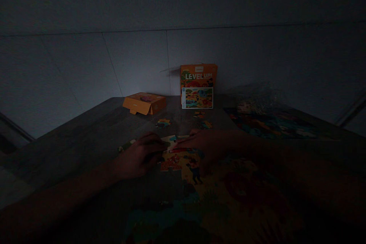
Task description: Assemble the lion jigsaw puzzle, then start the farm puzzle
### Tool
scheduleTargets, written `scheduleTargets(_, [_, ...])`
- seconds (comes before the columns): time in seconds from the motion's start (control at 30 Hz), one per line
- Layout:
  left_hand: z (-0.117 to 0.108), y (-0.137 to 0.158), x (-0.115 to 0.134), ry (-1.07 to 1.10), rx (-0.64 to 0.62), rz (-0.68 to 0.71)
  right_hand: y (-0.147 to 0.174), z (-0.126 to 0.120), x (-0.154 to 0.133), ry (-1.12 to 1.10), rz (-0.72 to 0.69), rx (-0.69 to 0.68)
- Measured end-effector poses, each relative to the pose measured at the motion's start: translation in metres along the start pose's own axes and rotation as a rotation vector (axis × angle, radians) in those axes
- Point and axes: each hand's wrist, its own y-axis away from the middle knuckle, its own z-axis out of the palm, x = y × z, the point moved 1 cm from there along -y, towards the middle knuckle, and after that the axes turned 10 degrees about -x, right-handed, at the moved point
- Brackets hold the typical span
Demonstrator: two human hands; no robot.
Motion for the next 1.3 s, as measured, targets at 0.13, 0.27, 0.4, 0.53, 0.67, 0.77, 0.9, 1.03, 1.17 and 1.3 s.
scheduleTargets(0.13, [0.001, 0.0, 0.002, -0.018, -0.014, -0.015, -0.001, -0.001, -0.003, 0.039, -0.029, -0.001])
scheduleTargets(0.27, [0.002, 0.001, 0.001, -0.029, -0.024, 0.007, -0.003, -0.001, -0.004, 0.092, -0.024, -0.025])
scheduleTargets(0.4, [0.002, 0.003, 0.0, -0.012, -0.013, 0.038, -0.004, -0.001, -0.002, 0.08, -0.03, -0.039])
scheduleTargets(0.53, [0.001, 0.003, 0.002, 0.001, -0.024, 0.059, -0.004, -0.002, -0.003, 0.074, -0.044, -0.046])
scheduleTargets(0.67, [-0.002, 0.001, 0.005, 0.013, -0.024, 0.069, -0.003, -0.003, -0.005, 0.036, -0.011, -0.057])
scheduleTargets(0.77, [-0.002, 0.0, 0.005, 0.003, -0.03, 0.084, -0.003, -0.002, -0.005, 0.014, -0.021, -0.026])
scheduleTargets(0.9, [-0.002, 0.001, 0.004, -0.025, -0.058, 0.081, -0.003, 0.001, 0.001, 0.03, 0.05, 0.087])
scheduleTargets(1.03, [-0.004, 0.0, 0.009, 0.035, -0.124, 0.093, -0.004, 0.003, 0.007, 0.031, 0.074, 0.067])
scheduleTargets(1.17, [-0.002, 0.002, 0.011, 0.087, -0.124, 0.072, -0.003, 0.003, 0.009, 0.037, 0.069, 0.067])
scheduleTargets(1.3, [0.001, 0.005, 0.007, 0.043, -0.15, 0.075, -0.001, 0.0, 0.003, 0.054, 0.049, 0.072])
